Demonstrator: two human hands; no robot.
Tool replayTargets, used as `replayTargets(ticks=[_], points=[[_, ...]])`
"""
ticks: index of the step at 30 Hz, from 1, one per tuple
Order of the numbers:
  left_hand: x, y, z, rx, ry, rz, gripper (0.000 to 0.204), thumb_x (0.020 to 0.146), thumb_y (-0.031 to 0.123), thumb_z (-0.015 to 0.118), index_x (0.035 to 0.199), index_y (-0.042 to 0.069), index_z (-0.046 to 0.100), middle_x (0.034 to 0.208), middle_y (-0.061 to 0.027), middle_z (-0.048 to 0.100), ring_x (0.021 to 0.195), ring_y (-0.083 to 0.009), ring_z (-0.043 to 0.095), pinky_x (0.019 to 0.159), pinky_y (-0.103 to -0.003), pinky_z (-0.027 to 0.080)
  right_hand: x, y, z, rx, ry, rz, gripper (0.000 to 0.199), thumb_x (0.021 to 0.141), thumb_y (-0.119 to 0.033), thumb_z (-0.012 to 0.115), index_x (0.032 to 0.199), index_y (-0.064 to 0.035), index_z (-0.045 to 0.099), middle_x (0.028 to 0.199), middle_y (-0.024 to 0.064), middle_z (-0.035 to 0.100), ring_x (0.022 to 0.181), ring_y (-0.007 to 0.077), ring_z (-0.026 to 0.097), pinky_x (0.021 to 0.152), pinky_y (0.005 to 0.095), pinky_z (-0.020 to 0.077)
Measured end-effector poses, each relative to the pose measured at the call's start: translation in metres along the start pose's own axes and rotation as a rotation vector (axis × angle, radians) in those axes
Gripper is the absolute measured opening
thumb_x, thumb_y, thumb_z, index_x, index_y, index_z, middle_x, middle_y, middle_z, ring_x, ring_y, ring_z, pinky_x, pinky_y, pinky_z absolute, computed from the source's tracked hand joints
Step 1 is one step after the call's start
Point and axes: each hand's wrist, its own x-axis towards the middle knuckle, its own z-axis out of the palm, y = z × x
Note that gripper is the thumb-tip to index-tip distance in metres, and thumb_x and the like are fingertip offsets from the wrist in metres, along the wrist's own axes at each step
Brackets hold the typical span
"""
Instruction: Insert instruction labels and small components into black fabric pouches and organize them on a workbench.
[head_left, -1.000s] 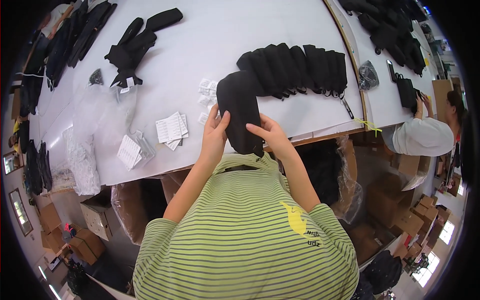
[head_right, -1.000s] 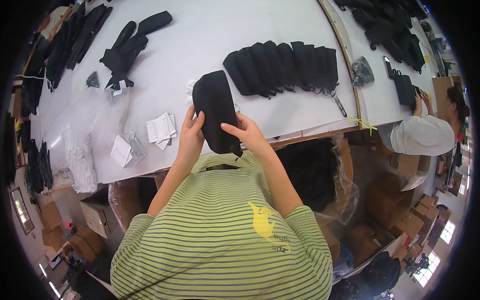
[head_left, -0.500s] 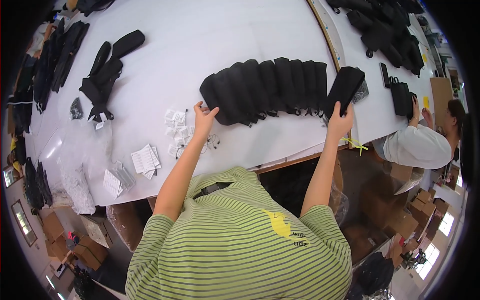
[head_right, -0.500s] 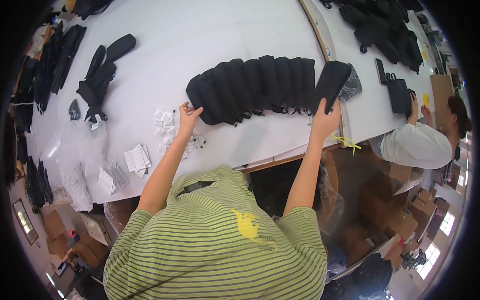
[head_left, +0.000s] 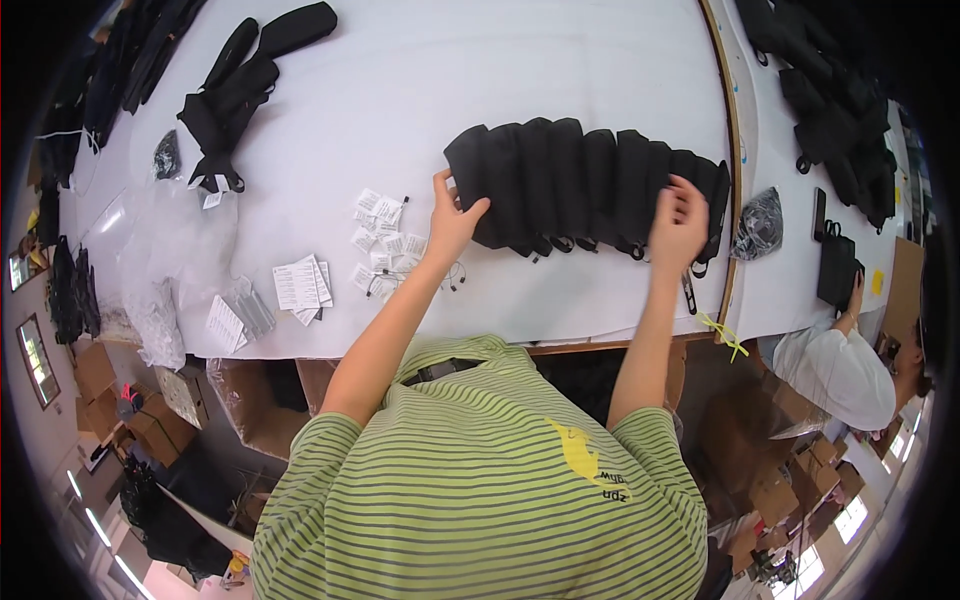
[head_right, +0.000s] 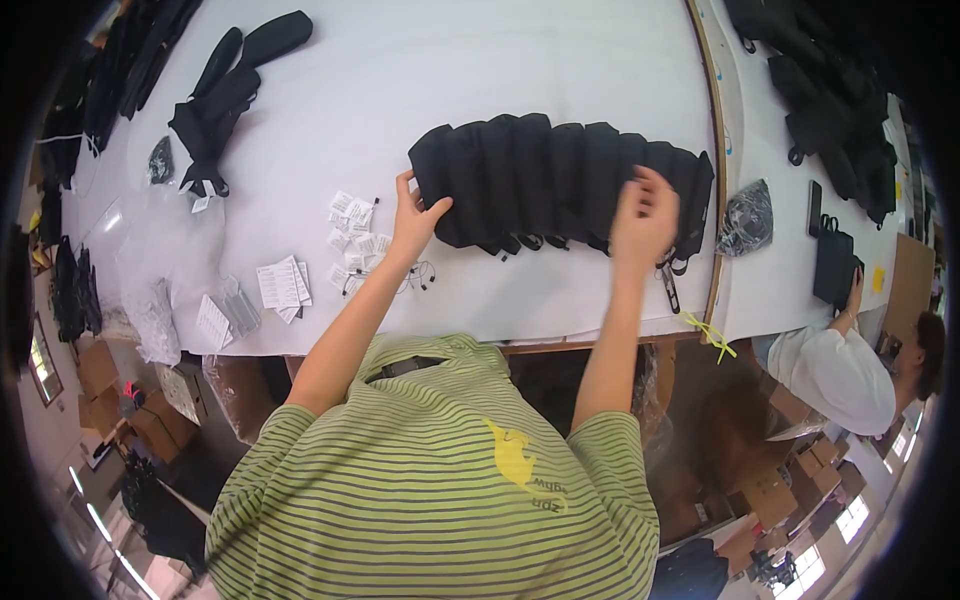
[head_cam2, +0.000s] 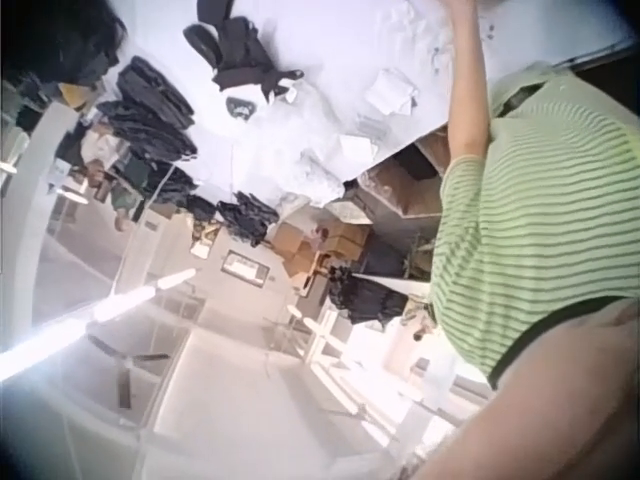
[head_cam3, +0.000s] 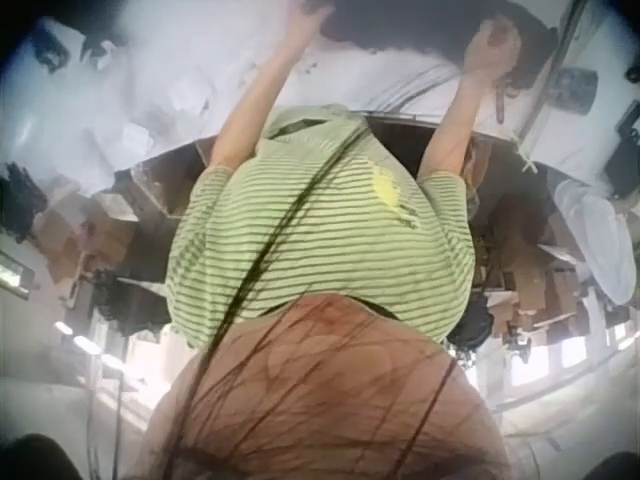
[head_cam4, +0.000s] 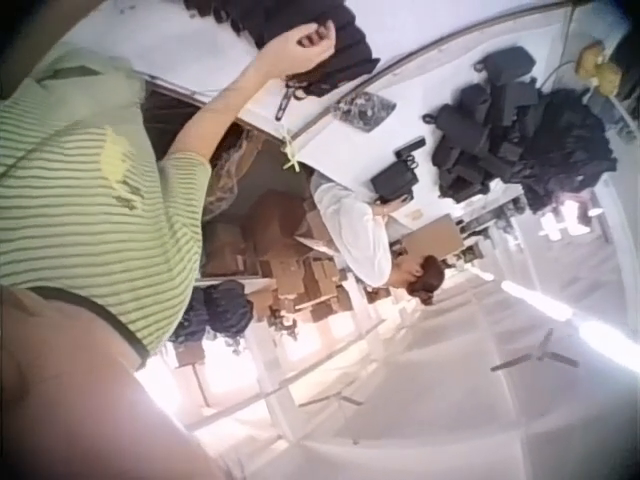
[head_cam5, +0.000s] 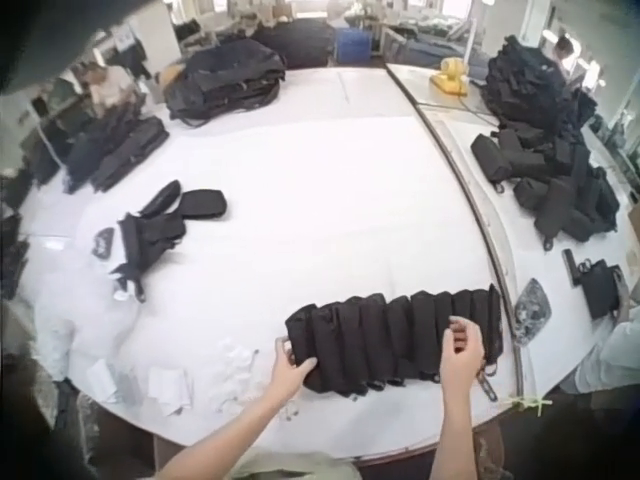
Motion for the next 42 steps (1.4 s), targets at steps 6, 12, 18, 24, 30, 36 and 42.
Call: replayTargets(ticks=[6,12,18,24,30,36,42], points=[[-0.002,0.014,0.001,0.095,0.013,0.110,0.063,0.077,0.004,0.061,0.128,0.003,0.023,0.104,-0.0225,0.061,0.095,-0.0284,0.062,0.082,-0.035,0.048,-0.102,-0.070,0.119,-0.043,-0.440,-0.244,0.053,0.073,-0.013,0.066,0.124,-0.0115,0.052,0.112,0.0137,0.053,0.099,0.0279,0.055,0.080,0.0379,0.0470],[-0.009,0.041,-0.032,0.321,0.097,0.161,0.068,0.078,0.001,0.053,0.136,0.004,0.016,0.104,-0.0226,0.060,0.095,-0.0271,0.062,0.081,-0.033,0.049,-0.109,-0.058,0.134,-0.355,-0.476,-0.269,0.092,0.063,-0.024,0.080,0.141,-0.0209,0.031,0.115,0.0133,0.049,0.102,0.0310,0.051,0.082,0.0410,0.0447],[0.001,0.077,-0.059,0.308,0.130,0.193,0.074,0.077,0.001,0.052,0.141,0.010,0.014,0.098,-0.0207,0.061,0.089,-0.0274,0.063,0.079,-0.034,0.049,-0.105,-0.067,0.142,-0.364,-0.548,-0.231,0.087,0.064,-0.013,0.073,0.141,-0.0225,0.031,0.106,0.0155,0.057,0.090,0.0326,0.059,0.076,0.0430,0.0495],[0.033,0.113,-0.094,0.411,0.142,0.345,0.073,0.078,-0.001,0.049,0.142,0.017,0.021,0.117,-0.0219,0.056,0.105,-0.0325,0.059,0.090,-0.037,0.047,-0.053,-0.093,0.133,0.825,-0.545,0.421,0.058,0.077,0.003,0.048,0.134,-0.0064,0.041,0.094,0.0095,0.063,0.077,0.0130,0.062,0.069,0.0259,0.0508],[0.073,0.091,-0.086,0.642,0.076,0.377,0.059,0.092,0.019,0.051,0.145,0.017,0.026,0.129,-0.0191,0.049,0.109,-0.0358,0.052,0.095,-0.041,0.040,-0.065,-0.063,0.232,0.585,-0.692,0.535,0.044,0.087,-0.009,0.046,0.132,-0.0073,0.048,0.102,0.0091,0.061,0.083,0.0133,0.060,0.072,0.0285,0.0504],[0.094,0.048,-0.096,0.122,0.136,0.152,0.057,0.098,0.034,0.041,0.144,0.006,0.024,0.130,-0.0230,0.048,0.123,-0.0326,0.046,0.100,-0.036,0.036,-0.095,-0.087,0.247,0.567,-0.588,0.269,0.056,0.088,-0.024,0.058,0.138,-0.0081,0.039,0.124,0.0173,0.048,0.109,0.0237,0.051,0.089,0.0325,0.0441],[0.100,0.056,-0.095,0.237,0.093,0.022,0.049,0.098,0.033,0.044,0.133,-0.001,0.042,0.124,-0.0178,0.053,0.114,-0.0242,0.051,0.097,-0.031,0.038,-0.097,-0.095,0.242,0.319,-0.600,-0.015,0.073,0.080,-0.030,0.066,0.144,-0.0186,0.033,0.123,0.0216,0.047,0.109,0.0331,0.051,0.094,0.0350,0.0429]])
